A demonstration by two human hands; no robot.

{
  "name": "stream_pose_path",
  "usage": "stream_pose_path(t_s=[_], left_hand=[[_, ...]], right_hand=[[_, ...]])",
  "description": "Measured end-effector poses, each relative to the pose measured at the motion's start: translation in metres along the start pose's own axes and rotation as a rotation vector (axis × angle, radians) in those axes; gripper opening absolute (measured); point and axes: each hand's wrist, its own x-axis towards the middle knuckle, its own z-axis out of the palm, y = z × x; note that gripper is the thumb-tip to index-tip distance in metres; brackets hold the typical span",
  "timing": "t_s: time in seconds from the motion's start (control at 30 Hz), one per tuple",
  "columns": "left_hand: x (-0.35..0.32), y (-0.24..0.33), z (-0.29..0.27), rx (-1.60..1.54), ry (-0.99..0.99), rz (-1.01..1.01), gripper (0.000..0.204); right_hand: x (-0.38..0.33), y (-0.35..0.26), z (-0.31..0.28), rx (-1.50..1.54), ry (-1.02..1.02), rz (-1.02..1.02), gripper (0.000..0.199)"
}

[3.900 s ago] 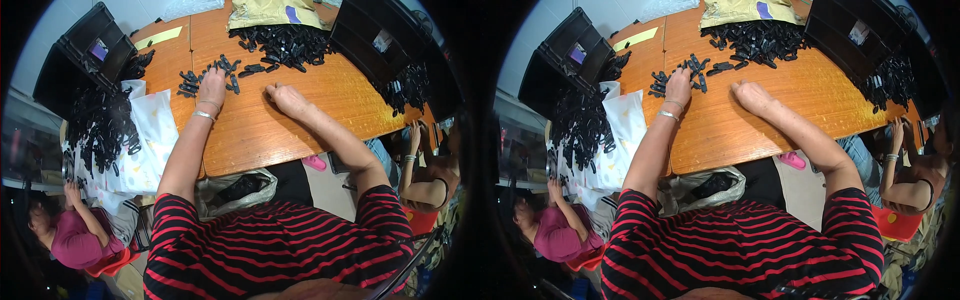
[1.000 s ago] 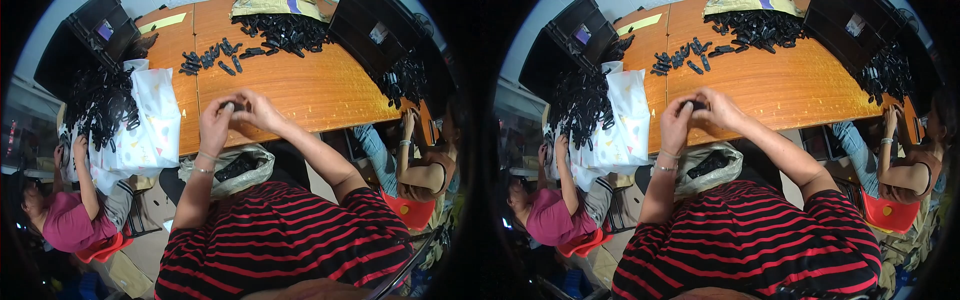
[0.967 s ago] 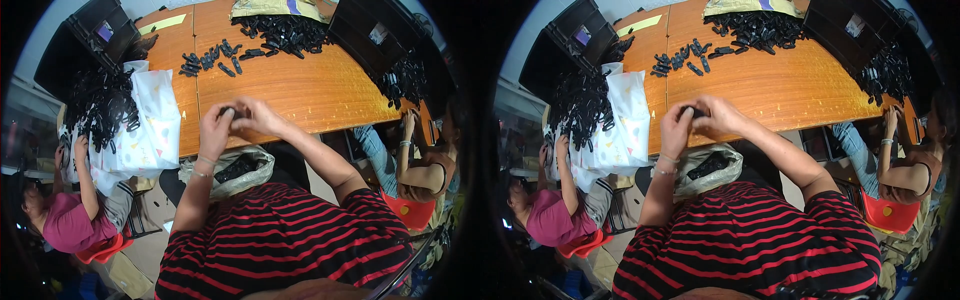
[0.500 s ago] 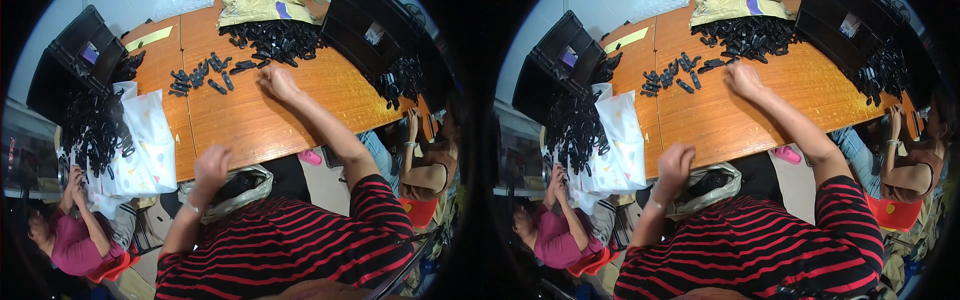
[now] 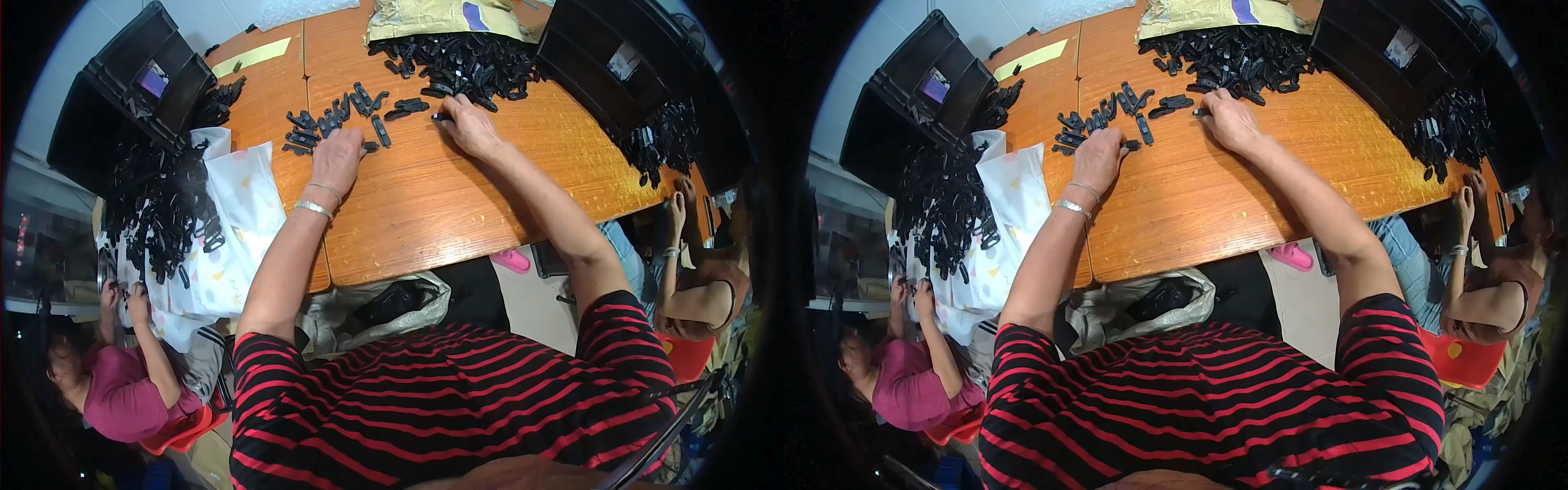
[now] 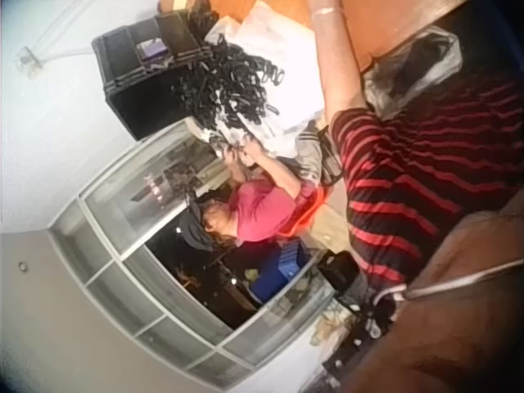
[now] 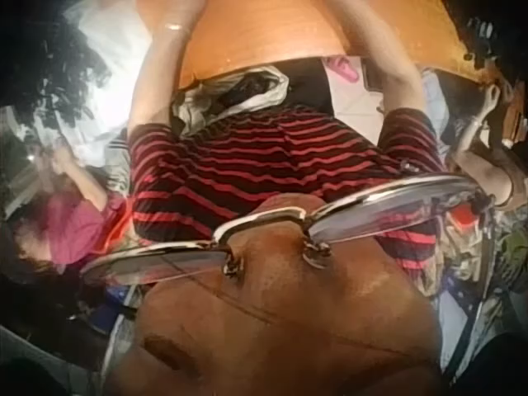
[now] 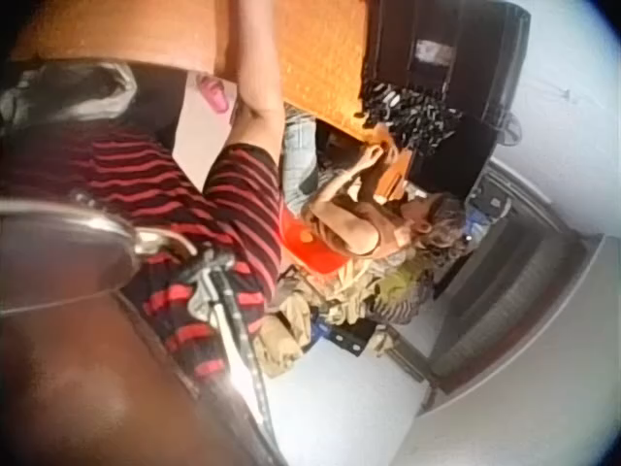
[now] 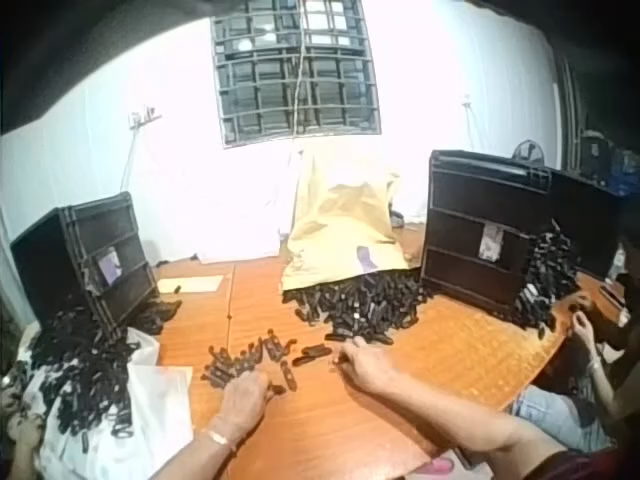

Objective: Assembling small black plastic components by hand at a workbench.

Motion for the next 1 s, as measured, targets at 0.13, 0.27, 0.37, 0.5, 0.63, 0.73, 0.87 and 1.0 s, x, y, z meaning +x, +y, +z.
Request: stream_pose_path(t_s=[0.13, 0.27, 0.37, 0.5, 0.63, 0.73, 0.87, 1.0], left_hand=[[-0.026, 0.012, -0.004, -0.206, 0.127, -0.158, 0.016], [-0.041, 0.043, -0.003, -1.448, 0.192, -0.656, 0.036], [-0.052, 0.055, -0.007, -1.604, 0.130, -0.642, 0.041], [-0.061, 0.074, -0.010, -1.533, 0.245, -0.477, 0.036], [-0.068, 0.076, -0.020, -1.613, 0.228, -0.438, 0.034], [-0.072, 0.075, -0.031, -1.732, 0.170, -0.509, 0.033], [-0.075, 0.073, -0.031, -1.786, 0.183, -0.502, 0.035], [-0.073, 0.074, -0.031, -1.724, 0.213, -0.543, 0.036]], right_hand=[[-0.022, -0.040, -0.016, 0.464, -0.130, 0.190, 0.018], [-0.041, -0.088, -0.025, 0.740, -0.282, 0.298, 0.017], [-0.052, -0.109, -0.026, 0.805, -0.218, 0.225, 0.021], [-0.059, -0.119, -0.021, 0.618, -0.001, -0.027, 0.026], [-0.062, -0.118, -0.021, 0.506, 0.146, -0.186, 0.028], [-0.064, -0.120, -0.025, 0.461, 0.121, -0.165, 0.025], [-0.065, -0.120, -0.025, 0.445, 0.146, -0.174, 0.024], [-0.067, -0.125, -0.031, 0.476, 0.093, -0.067, 0.022]])
